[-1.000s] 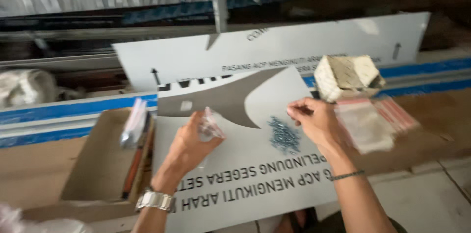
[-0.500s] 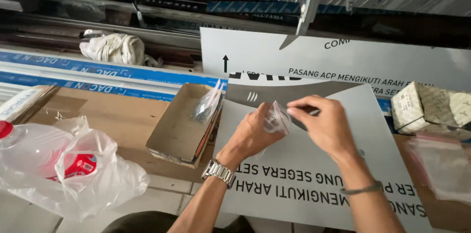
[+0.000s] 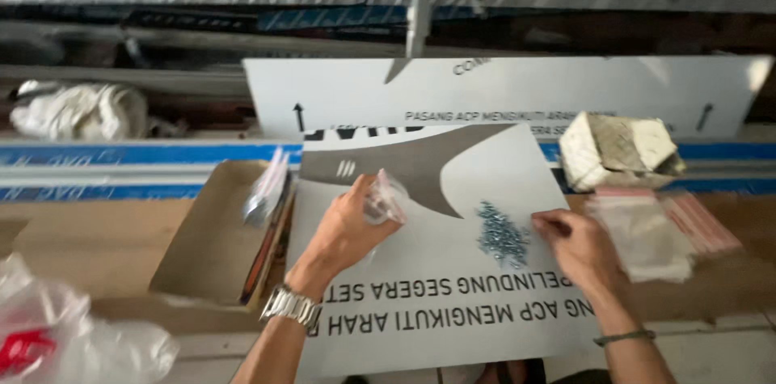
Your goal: The person repeatedly picks small screws from a pile on a white board and places them into small clear plastic bags. The person seals each filled bag and sets it aside, continuing the process throughout the clip.
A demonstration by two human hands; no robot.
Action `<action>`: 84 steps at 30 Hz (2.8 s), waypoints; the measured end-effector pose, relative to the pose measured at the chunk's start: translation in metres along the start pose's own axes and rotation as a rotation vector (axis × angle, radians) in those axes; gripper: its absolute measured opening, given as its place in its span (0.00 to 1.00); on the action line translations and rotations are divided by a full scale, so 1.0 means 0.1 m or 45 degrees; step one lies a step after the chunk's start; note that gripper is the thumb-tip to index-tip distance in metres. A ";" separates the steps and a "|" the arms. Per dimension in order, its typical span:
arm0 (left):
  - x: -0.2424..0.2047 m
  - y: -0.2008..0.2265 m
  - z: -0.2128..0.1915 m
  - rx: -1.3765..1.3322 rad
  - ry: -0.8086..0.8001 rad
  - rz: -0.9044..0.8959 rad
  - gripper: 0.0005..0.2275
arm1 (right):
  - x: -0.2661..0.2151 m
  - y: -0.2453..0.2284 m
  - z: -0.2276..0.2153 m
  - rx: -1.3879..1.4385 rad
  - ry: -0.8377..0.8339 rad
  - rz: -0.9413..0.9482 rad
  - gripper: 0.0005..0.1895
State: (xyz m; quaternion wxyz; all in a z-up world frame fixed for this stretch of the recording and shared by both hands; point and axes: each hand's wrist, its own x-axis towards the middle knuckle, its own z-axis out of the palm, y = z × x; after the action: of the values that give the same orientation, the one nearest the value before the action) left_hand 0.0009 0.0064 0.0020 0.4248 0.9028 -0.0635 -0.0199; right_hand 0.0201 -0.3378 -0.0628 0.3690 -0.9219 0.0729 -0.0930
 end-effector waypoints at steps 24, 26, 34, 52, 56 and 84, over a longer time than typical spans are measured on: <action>0.13 -0.10 0.22 -0.066 0.055 -0.065 0.25 | -0.08 -1.04 0.07 0.400 0.030 -0.262 0.05; 0.13 -0.10 0.21 -0.052 0.071 -0.070 0.25 | -0.09 -1.35 0.17 0.437 -0.051 -0.291 0.05; 0.06 -0.21 0.12 -0.057 0.130 0.005 0.22 | -0.27 -1.95 0.50 0.269 -0.370 -0.365 0.09; -0.03 -0.11 0.04 -0.029 0.019 0.075 0.22 | -0.11 -0.65 -0.10 -0.092 -0.165 0.477 0.12; 0.02 -0.08 0.12 -0.155 0.046 0.022 0.21 | -0.15 -0.43 -0.10 -0.413 -0.224 0.255 0.16; 0.10 -0.06 0.21 0.010 0.001 -0.118 0.26 | -0.10 -0.30 0.06 0.218 -0.135 0.441 0.06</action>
State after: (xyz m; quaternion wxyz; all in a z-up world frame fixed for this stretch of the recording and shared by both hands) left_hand 0.0093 -0.0076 -0.0157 0.4198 0.9065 -0.0216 -0.0388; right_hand 0.0136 -0.3098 -0.0473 0.4599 -0.8644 0.2026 0.0147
